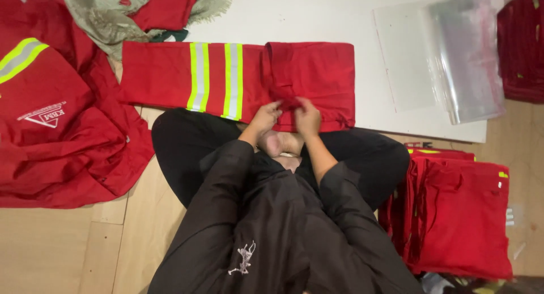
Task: Folding red work pants with reflective stripes on a white board for packaging
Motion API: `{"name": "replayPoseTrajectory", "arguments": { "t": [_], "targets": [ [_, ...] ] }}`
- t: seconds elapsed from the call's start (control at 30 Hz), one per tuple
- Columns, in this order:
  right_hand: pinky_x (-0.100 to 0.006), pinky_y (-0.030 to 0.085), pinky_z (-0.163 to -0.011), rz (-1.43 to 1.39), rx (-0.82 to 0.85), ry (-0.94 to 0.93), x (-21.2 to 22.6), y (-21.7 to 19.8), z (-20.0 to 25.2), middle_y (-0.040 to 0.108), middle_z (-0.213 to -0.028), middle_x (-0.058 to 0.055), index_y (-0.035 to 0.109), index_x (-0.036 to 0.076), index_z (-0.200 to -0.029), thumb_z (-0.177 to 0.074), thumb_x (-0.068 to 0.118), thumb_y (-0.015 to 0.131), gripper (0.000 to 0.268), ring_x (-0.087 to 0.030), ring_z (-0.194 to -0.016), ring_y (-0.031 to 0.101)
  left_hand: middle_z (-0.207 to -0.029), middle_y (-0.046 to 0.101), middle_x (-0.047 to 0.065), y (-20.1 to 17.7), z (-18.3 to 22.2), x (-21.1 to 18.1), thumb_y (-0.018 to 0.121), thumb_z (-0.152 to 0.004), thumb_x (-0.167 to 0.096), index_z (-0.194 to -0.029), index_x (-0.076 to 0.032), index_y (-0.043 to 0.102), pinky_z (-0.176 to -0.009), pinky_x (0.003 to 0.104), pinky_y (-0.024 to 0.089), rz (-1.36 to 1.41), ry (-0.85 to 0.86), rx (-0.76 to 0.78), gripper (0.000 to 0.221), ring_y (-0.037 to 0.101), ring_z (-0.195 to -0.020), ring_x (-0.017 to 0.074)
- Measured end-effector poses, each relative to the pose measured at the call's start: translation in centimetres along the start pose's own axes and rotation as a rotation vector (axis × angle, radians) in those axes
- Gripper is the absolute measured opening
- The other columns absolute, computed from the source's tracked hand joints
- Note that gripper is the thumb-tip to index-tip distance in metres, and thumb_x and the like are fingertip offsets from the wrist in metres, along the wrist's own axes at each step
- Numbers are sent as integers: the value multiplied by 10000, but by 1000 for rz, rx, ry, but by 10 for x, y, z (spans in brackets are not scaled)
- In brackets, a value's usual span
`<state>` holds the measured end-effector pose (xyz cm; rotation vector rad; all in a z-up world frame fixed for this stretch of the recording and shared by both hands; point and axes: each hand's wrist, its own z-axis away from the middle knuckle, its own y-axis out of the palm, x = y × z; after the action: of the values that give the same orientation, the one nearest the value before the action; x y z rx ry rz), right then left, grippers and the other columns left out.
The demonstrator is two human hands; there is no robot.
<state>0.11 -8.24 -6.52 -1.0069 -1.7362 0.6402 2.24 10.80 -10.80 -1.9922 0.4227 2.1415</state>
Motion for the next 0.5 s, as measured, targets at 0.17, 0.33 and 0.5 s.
{"name": "replayPoseTrajectory", "arguments": {
  "t": [0.17, 0.33, 0.5],
  "targets": [
    [-560, 190, -1258, -1149, -439, 1101, -15, -43, -29, 400, -1524, -361, 335, -166, -1466, -1007, 349, 772, 817, -407, -1494, 324, -1523, 495, 256, 3, -14, 25, 524, -895, 165, -1649, -285, 266, -588, 172, 526, 273, -197, -31, 915, 642, -1164, 197],
    [-625, 223, -1254, -1383, -454, 1096, -30, -40, -29, 313, -1591, -318, 271, -71, -1534, -1032, 248, 753, 765, -426, -1512, 297, -1392, 634, 149, 10, -11, -7, 499, -869, 193, -1641, -385, 174, -567, 245, 624, 388, -264, -33, 1018, 735, -1021, 233],
    [-604, 253, -1250, -1484, -444, 1085, -7, -59, -31, 392, -1570, -267, 346, -15, -1513, -1025, 208, 765, 681, -398, -1492, 354, -1278, 671, 171, 19, -21, -2, 533, -862, 193, -1633, -404, 106, -631, 423, 697, 479, -311, -83, 1065, 757, -954, 287]
  ]
}}
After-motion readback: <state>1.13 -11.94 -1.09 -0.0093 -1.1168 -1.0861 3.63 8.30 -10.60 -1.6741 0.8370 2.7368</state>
